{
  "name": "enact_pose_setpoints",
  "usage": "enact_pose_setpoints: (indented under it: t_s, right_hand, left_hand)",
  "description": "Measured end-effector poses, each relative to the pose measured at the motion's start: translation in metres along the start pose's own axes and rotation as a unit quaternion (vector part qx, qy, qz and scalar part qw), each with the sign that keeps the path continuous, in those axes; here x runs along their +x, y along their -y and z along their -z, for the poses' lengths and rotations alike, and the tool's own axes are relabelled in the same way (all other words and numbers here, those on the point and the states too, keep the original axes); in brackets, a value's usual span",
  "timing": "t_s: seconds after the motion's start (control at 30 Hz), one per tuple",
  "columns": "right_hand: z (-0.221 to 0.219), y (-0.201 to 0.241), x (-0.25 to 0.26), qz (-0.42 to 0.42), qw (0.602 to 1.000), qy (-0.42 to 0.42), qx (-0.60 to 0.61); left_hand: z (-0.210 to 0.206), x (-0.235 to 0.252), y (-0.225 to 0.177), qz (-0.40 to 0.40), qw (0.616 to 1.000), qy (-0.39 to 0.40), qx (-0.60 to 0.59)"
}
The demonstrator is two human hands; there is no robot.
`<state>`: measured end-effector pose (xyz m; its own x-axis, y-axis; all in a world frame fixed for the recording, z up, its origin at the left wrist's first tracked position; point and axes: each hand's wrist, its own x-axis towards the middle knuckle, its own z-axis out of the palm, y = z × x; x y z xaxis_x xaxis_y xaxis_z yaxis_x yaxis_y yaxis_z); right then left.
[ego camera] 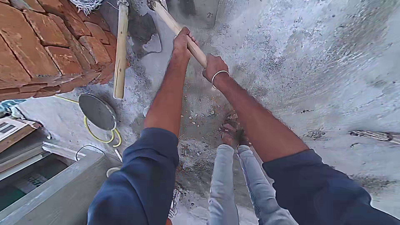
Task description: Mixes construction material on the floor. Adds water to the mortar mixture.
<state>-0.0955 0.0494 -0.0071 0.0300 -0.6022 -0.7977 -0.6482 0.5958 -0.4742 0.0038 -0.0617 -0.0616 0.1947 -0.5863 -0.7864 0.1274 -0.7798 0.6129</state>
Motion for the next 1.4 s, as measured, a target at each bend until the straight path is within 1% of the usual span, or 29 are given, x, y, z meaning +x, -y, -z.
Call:
enact_pose_setpoints:
  t_s: [0.03, 0.1, 0.13, 0.23, 0.33, 0.4, 0.43, 0.5, 0.53, 0.57, 0.63, 0.73, 0.83, 0.9, 0.97, 1.0, 1.07, 1.13, 1.2, 1.27, 1.33, 1.4]
  right_hand:
    - [0.011, 0.014, 0.018, 0.000, 1.000, -0.002, 0.023]
    - [0.021, 0.032, 0.030, 0.003, 0.999, 0.016, 0.040]
    - [0.020, 0.035, 0.028, 0.005, 0.999, 0.030, 0.033]
    - [-0.006, 0.023, 0.005, -0.002, 0.997, 0.076, -0.004]
    - [-0.049, 0.004, -0.034, -0.015, 0.992, 0.125, -0.032]
    - [-0.073, -0.013, -0.056, -0.026, 0.986, 0.156, -0.043]
    - [-0.088, -0.026, -0.072, -0.030, 0.985, 0.164, -0.042]
    - [-0.120, -0.052, -0.104, -0.017, 0.989, 0.146, -0.028]
    - [-0.132, -0.061, -0.123, -0.021, 0.985, 0.168, -0.021]
    - [-0.142, -0.070, -0.133, -0.027, 0.978, 0.203, -0.039]
    - [-0.150, -0.081, -0.155, -0.029, 0.957, 0.279, -0.073]
    - [-0.169, -0.093, -0.193, -0.030, 0.934, 0.348, -0.074]
    - [-0.180, -0.117, -0.222, -0.047, 0.921, 0.382, -0.059]
    - [-0.180, -0.142, -0.240, -0.036, 0.925, 0.375, -0.051]
    - [-0.176, -0.160, -0.256, -0.014, 0.935, 0.350, -0.047]
    - [-0.168, -0.164, -0.254, -0.005, 0.943, 0.329, -0.046]
    - [-0.147, -0.156, -0.248, 0.000, 0.956, 0.291, -0.032]
    - [-0.118, -0.137, -0.234, -0.002, 0.974, 0.225, 0.009]
    - [-0.072, -0.108, -0.223, -0.010, 0.984, 0.168, 0.055]
    - [-0.013, -0.082, -0.219, -0.018, 0.986, 0.140, 0.093]
    - [0.035, -0.067, -0.208, -0.025, 0.987, 0.104, 0.119]
    - [0.075, -0.061, -0.187, -0.040, 0.989, 0.057, 0.129]
  left_hand:
    - [-0.011, 0.018, -0.014, -0.015, 1.000, -0.009, 0.023]
    - [-0.013, 0.034, -0.024, -0.016, 0.998, -0.035, 0.051]
    - [-0.007, 0.033, -0.020, -0.009, 0.997, -0.049, 0.054]
    - [0.024, 0.013, 0.018, 0.013, 0.995, -0.097, 0.020]
    - [0.064, -0.031, 0.067, 0.044, 0.986, -0.160, -0.001]
    - [0.081, -0.057, 0.097, 0.070, 0.978, -0.197, -0.006]
    - [0.090, -0.072, 0.116, 0.084, 0.974, -0.213, -0.008]
    - [0.109, -0.099, 0.150, 0.099, 0.965, -0.239, -0.033]
    - [0.122, -0.117, 0.169, 0.112, 0.960, -0.252, -0.042]
    - [0.131, -0.133, 0.186, 0.125, 0.956, -0.262, -0.044]
    - [0.149, -0.160, 0.220, 0.154, 0.947, -0.279, -0.047]
    - [0.179, -0.209, 0.259, 0.214, 0.930, -0.298, -0.026]
    - [0.192, -0.248, 0.300, 0.263, 0.921, -0.285, -0.019]
    - [0.189, -0.267, 0.318, 0.261, 0.923, -0.279, -0.042]
    - [0.176, -0.283, 0.310, 0.233, 0.931, -0.274, -0.061]
    - [0.164, -0.280, 0.294, 0.211, 0.939, -0.265, -0.066]
    - [0.137, -0.270, 0.250, 0.170, 0.956, -0.232, -0.052]
    - [0.099, -0.250, 0.193, 0.129, 0.974, -0.183, -0.027]
    - [0.058, -0.234, 0.133, 0.093, 0.987, -0.128, 0.007]
    - [0.012, -0.223, 0.080, 0.066, 0.994, -0.074, 0.037]
    - [-0.036, -0.212, 0.036, 0.055, 0.996, -0.030, 0.059]
    - [-0.082, -0.192, 0.004, 0.051, 0.996, 0.007, 0.075]
